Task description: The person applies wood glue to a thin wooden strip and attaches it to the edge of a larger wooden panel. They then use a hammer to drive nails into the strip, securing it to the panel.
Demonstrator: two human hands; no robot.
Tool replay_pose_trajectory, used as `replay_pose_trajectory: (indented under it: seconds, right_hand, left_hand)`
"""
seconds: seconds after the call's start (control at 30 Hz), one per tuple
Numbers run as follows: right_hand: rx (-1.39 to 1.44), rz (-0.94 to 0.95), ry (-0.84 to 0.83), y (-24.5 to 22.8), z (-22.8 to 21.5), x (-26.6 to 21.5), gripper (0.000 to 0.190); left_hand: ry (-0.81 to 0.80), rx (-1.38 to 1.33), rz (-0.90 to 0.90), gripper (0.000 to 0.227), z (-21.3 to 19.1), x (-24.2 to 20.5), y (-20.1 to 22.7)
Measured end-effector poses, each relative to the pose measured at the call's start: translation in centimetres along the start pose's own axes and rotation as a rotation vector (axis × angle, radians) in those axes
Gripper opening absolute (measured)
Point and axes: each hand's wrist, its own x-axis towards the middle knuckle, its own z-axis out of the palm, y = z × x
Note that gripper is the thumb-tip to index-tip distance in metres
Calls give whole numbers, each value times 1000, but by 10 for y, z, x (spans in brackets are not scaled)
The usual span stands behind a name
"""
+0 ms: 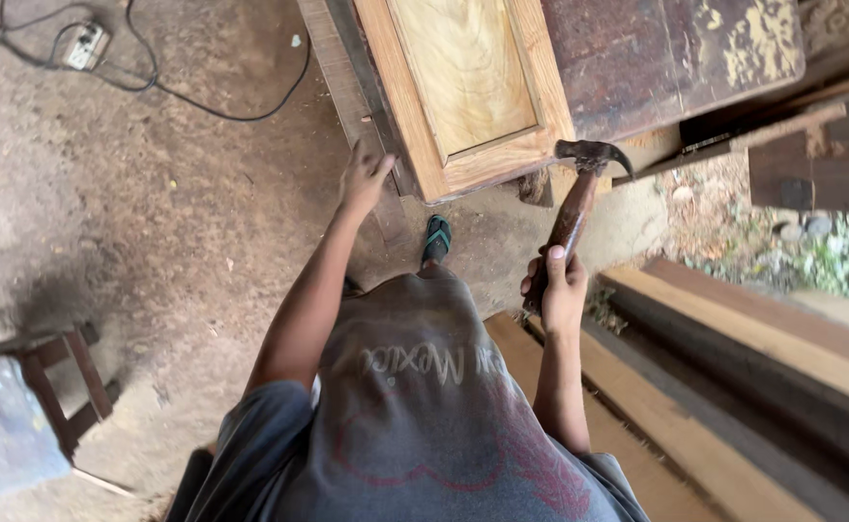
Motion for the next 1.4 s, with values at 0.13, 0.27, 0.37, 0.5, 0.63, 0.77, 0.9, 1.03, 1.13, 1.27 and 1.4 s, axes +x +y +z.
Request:
replay_pose_trajectory:
  seconds: [0.13, 0.27, 0.37, 0.5, 0.63, 0.77, 0.9, 1.03, 1.13, 1.27, 1.4]
  right_hand:
    - [-14, 102, 55, 7, 60, -51, 50]
    - [64, 54, 22, 4, 100, -78, 52]
    - [46, 52, 57, -6, 116, -78, 53]
    - [-2, -25, 84, -23, 143, -61, 52]
    - [6, -34, 52, -37, 189, -50, 52]
    - [57, -12, -46, -48, 246, -36, 52]
    - [-6, 39, -114, -55, 295, -15, 49]
    - [16, 76, -181, -66, 345, 40, 48]
    - [14, 73, -204, -87, 384, 87, 46]
    - [-7, 70, -241, -129, 427, 143, 45]
    - [-77, 29, -278, -158, 449, 185, 48]
  left_hand:
    - [-58, -225, -40, 80, -77, -63, -127]
    - [23, -261, -547, 84, -188, -163, -217]
    - [146, -202, -721, 73, -254, -214, -248]
    - [265, -178, -855, 53, -306, -240, -261]
    - [237, -251, -578, 48, -311, -220, -265]
    - [75, -352, -545, 48, -300, -177, -248]
    - [11, -137, -232, 18, -300, -118, -210]
    - [-41, -32, -230, 18, -327, -47, -179]
    - [-56, -10, -251, 23, -356, 9, -168]
    - [35, 72, -237, 29, -401, 101, -152]
    - [124, 136, -116, 31, -439, 192, -118]
